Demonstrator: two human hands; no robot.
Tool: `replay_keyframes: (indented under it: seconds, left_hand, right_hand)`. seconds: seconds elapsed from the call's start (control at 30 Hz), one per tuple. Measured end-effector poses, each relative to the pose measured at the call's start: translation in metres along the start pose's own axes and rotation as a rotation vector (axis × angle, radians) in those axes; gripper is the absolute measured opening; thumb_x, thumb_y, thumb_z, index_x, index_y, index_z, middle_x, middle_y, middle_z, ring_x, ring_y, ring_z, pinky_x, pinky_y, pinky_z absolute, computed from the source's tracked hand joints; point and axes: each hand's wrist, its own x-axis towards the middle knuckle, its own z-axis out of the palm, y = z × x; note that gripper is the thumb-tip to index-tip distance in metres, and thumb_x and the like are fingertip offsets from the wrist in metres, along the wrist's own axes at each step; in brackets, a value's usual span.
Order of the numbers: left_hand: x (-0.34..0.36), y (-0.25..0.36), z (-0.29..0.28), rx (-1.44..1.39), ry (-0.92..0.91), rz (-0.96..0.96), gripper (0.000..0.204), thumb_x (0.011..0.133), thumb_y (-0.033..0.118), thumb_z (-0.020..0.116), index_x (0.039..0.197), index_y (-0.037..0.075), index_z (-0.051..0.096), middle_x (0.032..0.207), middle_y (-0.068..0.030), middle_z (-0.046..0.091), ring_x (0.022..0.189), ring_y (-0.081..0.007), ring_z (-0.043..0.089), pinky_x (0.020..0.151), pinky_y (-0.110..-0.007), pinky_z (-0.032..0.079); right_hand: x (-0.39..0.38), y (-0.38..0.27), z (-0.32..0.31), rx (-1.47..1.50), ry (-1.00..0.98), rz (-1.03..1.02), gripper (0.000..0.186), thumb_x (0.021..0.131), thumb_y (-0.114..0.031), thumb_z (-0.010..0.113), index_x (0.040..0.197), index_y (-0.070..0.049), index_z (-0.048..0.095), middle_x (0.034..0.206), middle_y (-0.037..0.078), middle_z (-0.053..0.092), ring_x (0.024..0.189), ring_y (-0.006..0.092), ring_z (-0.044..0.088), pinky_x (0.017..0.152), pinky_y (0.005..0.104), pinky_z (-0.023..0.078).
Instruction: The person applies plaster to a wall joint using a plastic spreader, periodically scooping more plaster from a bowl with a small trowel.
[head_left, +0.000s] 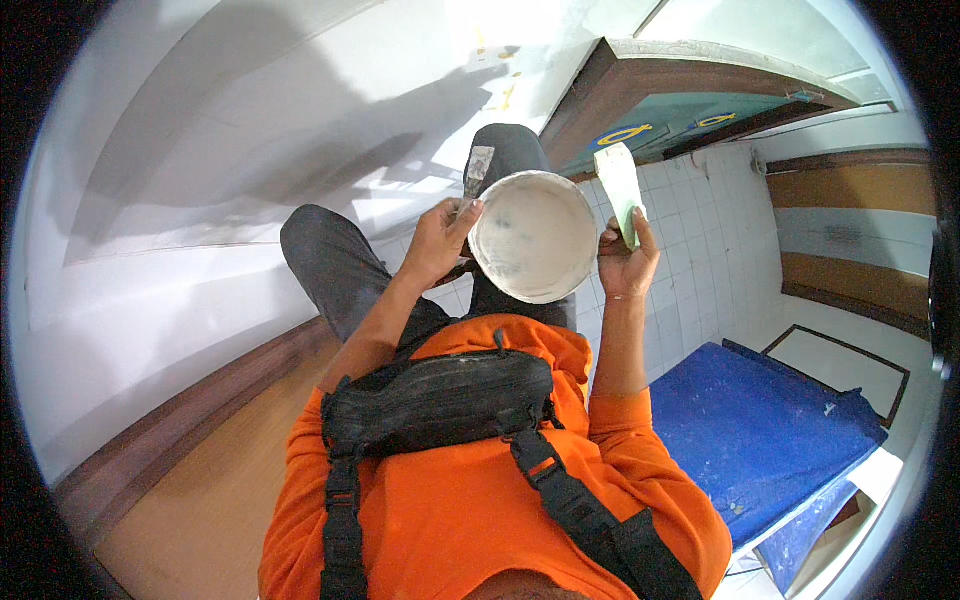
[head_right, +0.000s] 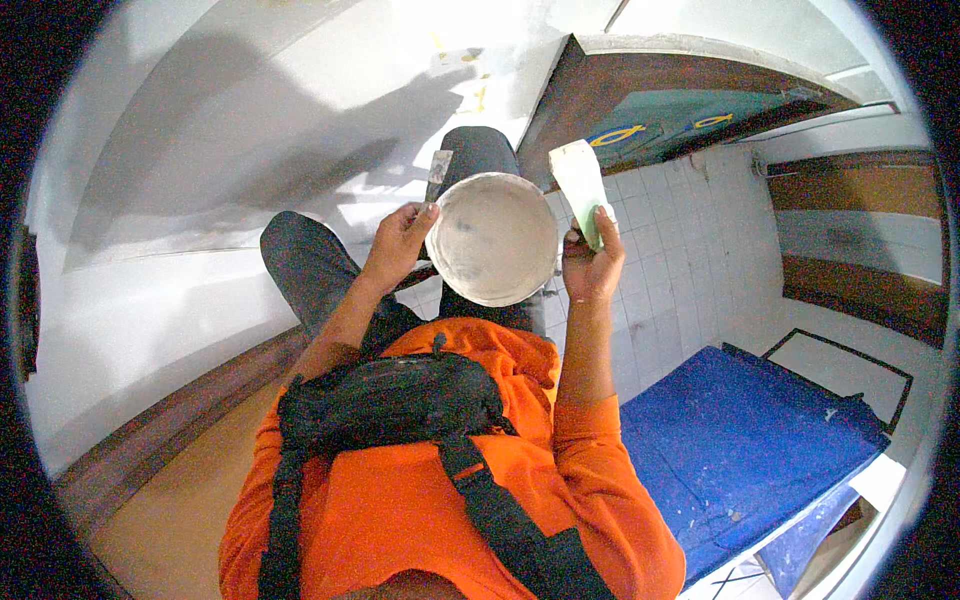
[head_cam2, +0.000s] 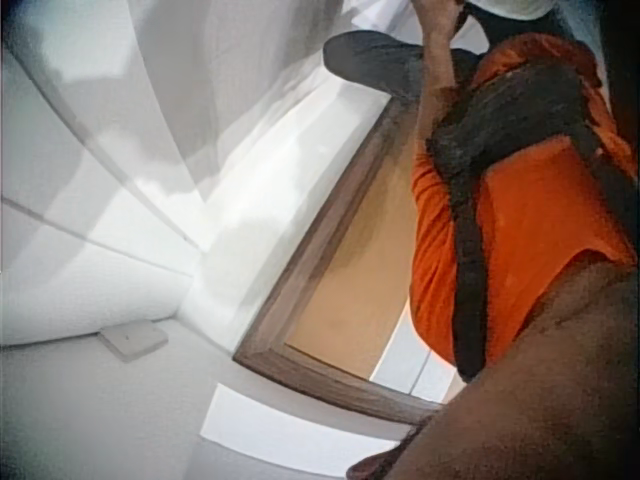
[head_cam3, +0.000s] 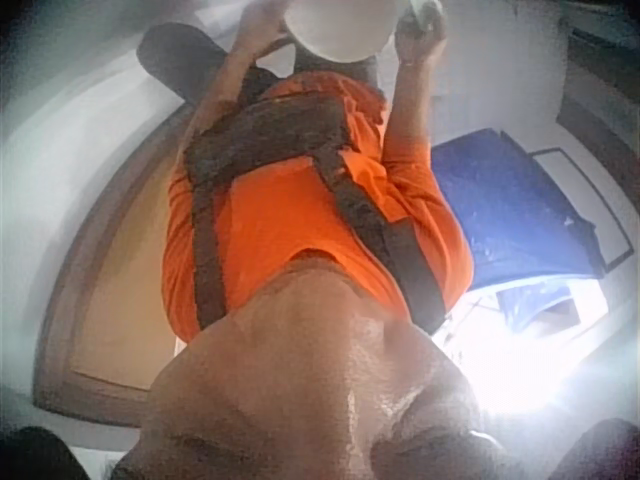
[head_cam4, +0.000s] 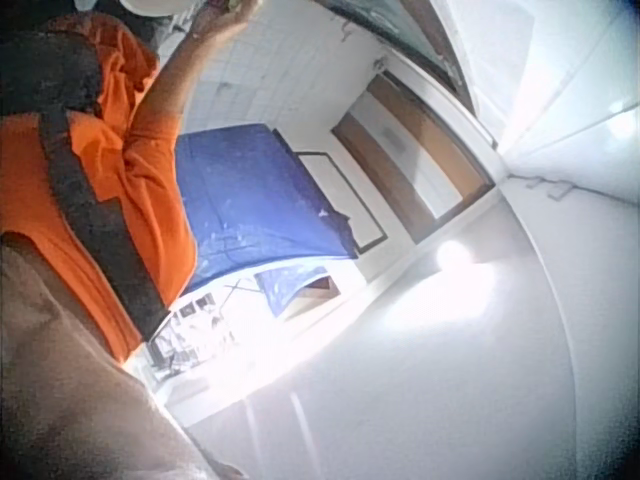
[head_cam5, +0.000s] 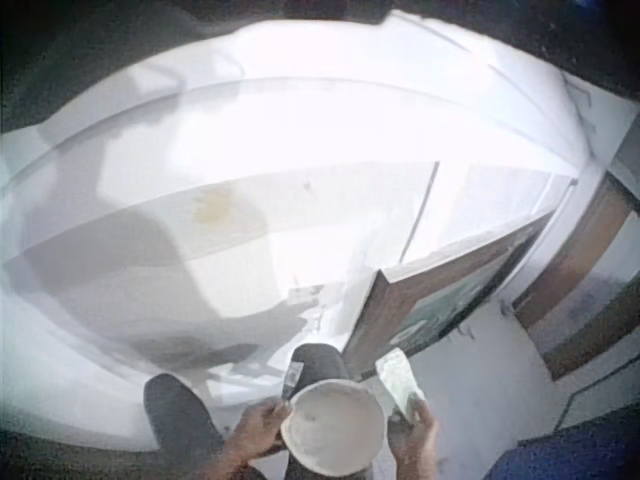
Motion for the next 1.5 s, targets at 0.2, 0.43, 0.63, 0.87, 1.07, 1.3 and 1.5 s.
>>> replay_keyframes:
  seconds: [0.2, 0.43, 0.63, 0.87, 1.07, 1.3, 1.5]
  left_hand:
    - [0.005, 0.015, -0.006, 0.145, 0.059, -0.021, 0.056, 0.100, 0.053, 0.057, 0.101, -0.003, 0.060, 0.081, -0.0074, 0.062, 0.071, -0.0109, 0.054, 0.065, -0.028, 0.048]
    - [0.015, -0.002, -0.015, -0.137, -0.001, -0.098, 0.051, 0.104, 0.050, 0.049, 0.098, 0.000, 0.059, 0.079, -0.0023, 0.057, 0.069, -0.0080, 0.049, 0.064, -0.027, 0.045]
    - [0.012, 0.008, -0.010, -0.262, 0.044, -0.054, 0.050, 0.107, 0.047, 0.044, 0.101, 0.000, 0.060, 0.083, -0.0019, 0.058, 0.070, -0.0090, 0.053, 0.067, -0.026, 0.048]
    - [0.013, 0.009, -0.017, -0.416, 0.240, 0.021, 0.045, 0.107, 0.044, 0.045, 0.113, 0.001, 0.057, 0.106, -0.0137, 0.069, 0.084, -0.0161, 0.067, 0.071, -0.030, 0.055]
    - [-0.007, 0.060, -0.047, -0.284, 0.287, 0.071, 0.036, 0.106, 0.035, 0.049, 0.119, 0.002, 0.057, 0.094, -0.0111, 0.071, 0.062, -0.0088, 0.057, 0.050, -0.022, 0.046]
    - [-0.032, 0.086, -0.025, -0.102, -0.007, 0.068, 0.041, 0.107, 0.030, 0.046, 0.138, 0.005, 0.050, 0.093, -0.0061, 0.067, 0.059, -0.0057, 0.050, 0.054, -0.024, 0.045]
    - [-0.044, 0.105, -0.018, -0.116, -0.099, 0.030, 0.079, 0.106, 0.053, 0.039, 0.156, -0.004, 0.019, 0.115, -0.0103, 0.064, 0.086, -0.0122, 0.060, 0.076, -0.027, 0.051]
  right_hand:
    - [-0.012, 0.015, 0.004, 0.065, -0.021, 0.073, 0.020, 0.095, -0.016, 0.062, 0.110, -0.003, 0.057, 0.087, 0.007, 0.065, 0.072, 0.0148, 0.061, 0.059, 0.0245, 0.048]
    - [-0.008, 0.012, -0.001, 0.115, 0.000, 0.064, 0.019, 0.095, -0.016, 0.062, 0.109, -0.004, 0.059, 0.088, 0.006, 0.065, 0.073, 0.0154, 0.061, 0.059, 0.0254, 0.049]
    - [-0.001, 0.007, -0.010, 0.133, -0.007, 0.090, 0.019, 0.094, -0.015, 0.064, 0.109, -0.005, 0.060, 0.088, 0.006, 0.065, 0.073, 0.0157, 0.062, 0.059, 0.0262, 0.050]
    - [0.000, -0.008, -0.007, 0.131, -0.040, 0.016, 0.017, 0.093, -0.014, 0.066, 0.108, -0.006, 0.061, 0.090, 0.005, 0.067, 0.075, 0.0155, 0.065, 0.061, 0.0255, 0.052]
    - [-0.009, -0.024, 0.014, -0.044, -0.157, -0.070, 0.024, 0.093, -0.014, 0.067, 0.115, -0.008, 0.059, 0.100, 0.004, 0.068, 0.080, 0.0131, 0.065, 0.066, 0.0260, 0.053]
    - [-0.044, -0.004, 0.082, -0.061, -0.296, 0.106, 0.028, 0.094, -0.010, 0.064, 0.120, -0.003, 0.058, 0.112, 0.010, 0.069, 0.096, 0.0192, 0.069, 0.080, 0.0312, 0.057]
    - [-0.058, 0.040, 0.126, -0.228, -0.377, 0.183, 0.020, 0.091, -0.004, 0.068, 0.110, -0.001, 0.062, 0.104, 0.011, 0.071, 0.088, 0.0195, 0.071, 0.074, 0.0339, 0.060]
